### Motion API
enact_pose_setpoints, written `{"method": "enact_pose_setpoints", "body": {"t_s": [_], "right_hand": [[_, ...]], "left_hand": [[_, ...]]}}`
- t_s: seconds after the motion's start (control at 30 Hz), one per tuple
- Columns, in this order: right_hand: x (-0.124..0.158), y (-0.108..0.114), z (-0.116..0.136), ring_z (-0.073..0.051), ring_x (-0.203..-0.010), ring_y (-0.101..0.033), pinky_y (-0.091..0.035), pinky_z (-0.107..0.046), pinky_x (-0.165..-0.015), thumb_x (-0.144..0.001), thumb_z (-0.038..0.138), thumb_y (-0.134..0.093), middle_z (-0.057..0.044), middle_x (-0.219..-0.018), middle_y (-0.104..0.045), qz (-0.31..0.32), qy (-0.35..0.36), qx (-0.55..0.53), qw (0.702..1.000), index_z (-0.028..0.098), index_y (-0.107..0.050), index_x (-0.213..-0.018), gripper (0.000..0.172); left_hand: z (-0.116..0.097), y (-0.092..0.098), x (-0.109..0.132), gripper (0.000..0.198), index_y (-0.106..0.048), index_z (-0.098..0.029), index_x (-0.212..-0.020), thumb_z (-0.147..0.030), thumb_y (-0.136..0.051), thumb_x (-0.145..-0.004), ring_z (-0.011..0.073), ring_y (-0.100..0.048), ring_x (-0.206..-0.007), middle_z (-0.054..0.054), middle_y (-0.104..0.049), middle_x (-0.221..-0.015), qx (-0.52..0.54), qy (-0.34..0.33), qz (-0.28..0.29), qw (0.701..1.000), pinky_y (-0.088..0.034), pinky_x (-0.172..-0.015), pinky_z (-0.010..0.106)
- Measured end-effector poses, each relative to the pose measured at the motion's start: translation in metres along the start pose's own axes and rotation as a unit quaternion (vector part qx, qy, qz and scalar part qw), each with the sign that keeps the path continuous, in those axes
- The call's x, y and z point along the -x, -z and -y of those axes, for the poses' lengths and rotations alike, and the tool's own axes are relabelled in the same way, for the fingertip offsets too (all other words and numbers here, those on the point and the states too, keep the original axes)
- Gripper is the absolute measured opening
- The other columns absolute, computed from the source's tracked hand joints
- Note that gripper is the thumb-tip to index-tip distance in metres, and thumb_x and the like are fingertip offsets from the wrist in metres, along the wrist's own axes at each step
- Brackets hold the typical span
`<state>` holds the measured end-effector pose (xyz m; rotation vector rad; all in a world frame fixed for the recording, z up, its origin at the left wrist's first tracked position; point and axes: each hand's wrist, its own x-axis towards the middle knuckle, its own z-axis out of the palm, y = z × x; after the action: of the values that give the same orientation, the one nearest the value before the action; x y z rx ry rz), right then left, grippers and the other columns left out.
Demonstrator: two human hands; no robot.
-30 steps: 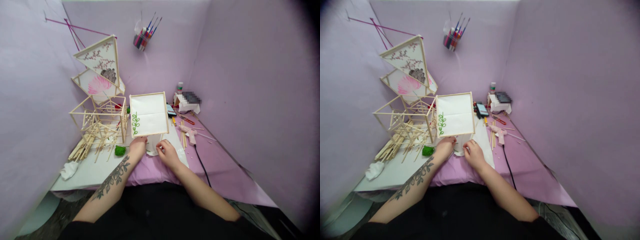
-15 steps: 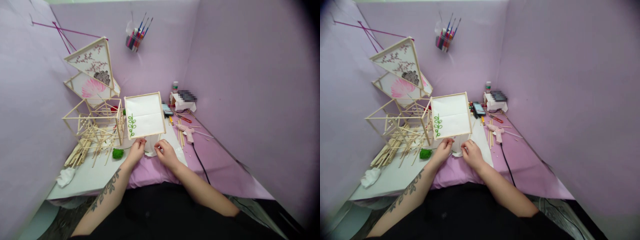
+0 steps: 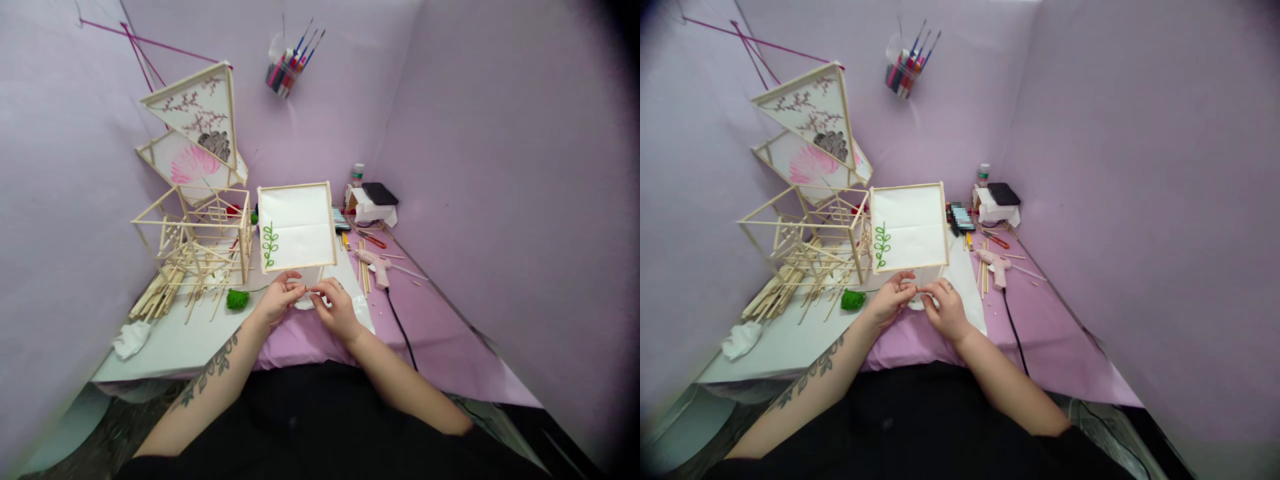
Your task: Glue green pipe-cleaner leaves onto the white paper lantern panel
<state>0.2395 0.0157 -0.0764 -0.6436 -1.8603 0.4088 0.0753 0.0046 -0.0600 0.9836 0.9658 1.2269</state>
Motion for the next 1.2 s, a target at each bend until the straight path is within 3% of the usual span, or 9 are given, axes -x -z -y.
{"method": "enact_pose_setpoints", "body": {"t_s": [0.27, 0.47, 0.7, 0.93, 1.07, 1.2], "right_hand": [[-0.001, 0.0, 0.0, -0.018, -0.075, -0.054, -0.048, -0.032, -0.063, -0.085, 0.021, -0.056, -0.006, -0.09, -0.057, -0.006, -0.051, 0.002, 0.999, 0.021, -0.059, -0.104, 0.019], [-0.003, 0.002, -0.001, -0.018, -0.08, -0.053, -0.046, -0.031, -0.066, -0.082, 0.017, -0.053, -0.005, -0.086, -0.054, 0.016, -0.063, -0.034, 0.997, 0.02, -0.059, -0.08, 0.006], [-0.003, 0.001, -0.001, -0.018, -0.079, -0.053, -0.044, -0.031, -0.068, -0.079, 0.014, -0.05, -0.004, -0.08, -0.053, 0.017, -0.077, -0.007, 0.997, 0.021, -0.052, -0.073, 0.009], [-0.003, -0.001, -0.004, -0.018, -0.076, -0.055, -0.044, -0.031, -0.071, -0.076, 0.012, -0.053, -0.003, -0.075, -0.055, 0.063, -0.084, 0.009, 0.994, 0.021, -0.054, -0.07, 0.01], [-0.004, 0.002, 0.001, -0.015, -0.068, -0.052, -0.044, -0.029, -0.064, -0.079, 0.014, -0.053, -0.003, -0.077, -0.055, -0.008, -0.09, 0.003, 0.996, 0.02, -0.056, -0.072, 0.01], [-0.004, 0.005, 0.004, -0.014, -0.065, -0.049, -0.043, -0.028, -0.061, -0.081, 0.015, -0.053, -0.003, -0.079, -0.055, -0.082, -0.086, 0.014, 0.993, 0.02, -0.057, -0.074, 0.009]], "left_hand": [[-0.003, -0.004, 0.003, 0.05, -0.044, -0.019, -0.1, -0.034, -0.077, -0.067, 0.0035, -0.038, -0.041, -0.01, -0.053, -0.051, -0.077, 0.001, 0.032, 0.997, -0.025, -0.048, 0.017], [-0.002, -0.007, 0.003, 0.049, -0.041, -0.019, -0.094, -0.03, -0.078, -0.063, 0.006, -0.049, -0.052, -0.007, -0.059, -0.062, -0.066, 0.01, 0.04, 0.997, -0.033, -0.056, 0.019], [0.001, -0.006, 0.002, 0.042, -0.042, -0.02, -0.092, -0.03, -0.073, -0.066, 0.0041, -0.043, -0.047, -0.01, -0.053, -0.059, -0.068, -0.004, 0.022, 0.997, -0.029, -0.05, 0.017], [0.003, -0.003, -0.001, 0.045, -0.046, -0.018, -0.096, -0.036, -0.074, -0.066, 0.0035, -0.041, -0.041, -0.009, -0.054, -0.059, -0.07, -0.009, -0.014, 0.997, -0.028, -0.043, 0.016], [0.007, 0.0, -0.003, 0.046, -0.052, -0.017, -0.098, -0.042, -0.073, -0.066, 0.0041, -0.044, -0.04, -0.003, -0.061, -0.07, -0.087, 0.017, -0.056, 0.994, -0.025, -0.036, 0.017], [0.008, 0.001, -0.002, 0.04, -0.062, -0.012, -0.084, -0.044, -0.075, -0.064, 0.0038, -0.042, -0.041, 0.0, -0.061, -0.067, -0.093, 0.03, -0.045, 0.994, -0.025, -0.037, 0.018]]}}
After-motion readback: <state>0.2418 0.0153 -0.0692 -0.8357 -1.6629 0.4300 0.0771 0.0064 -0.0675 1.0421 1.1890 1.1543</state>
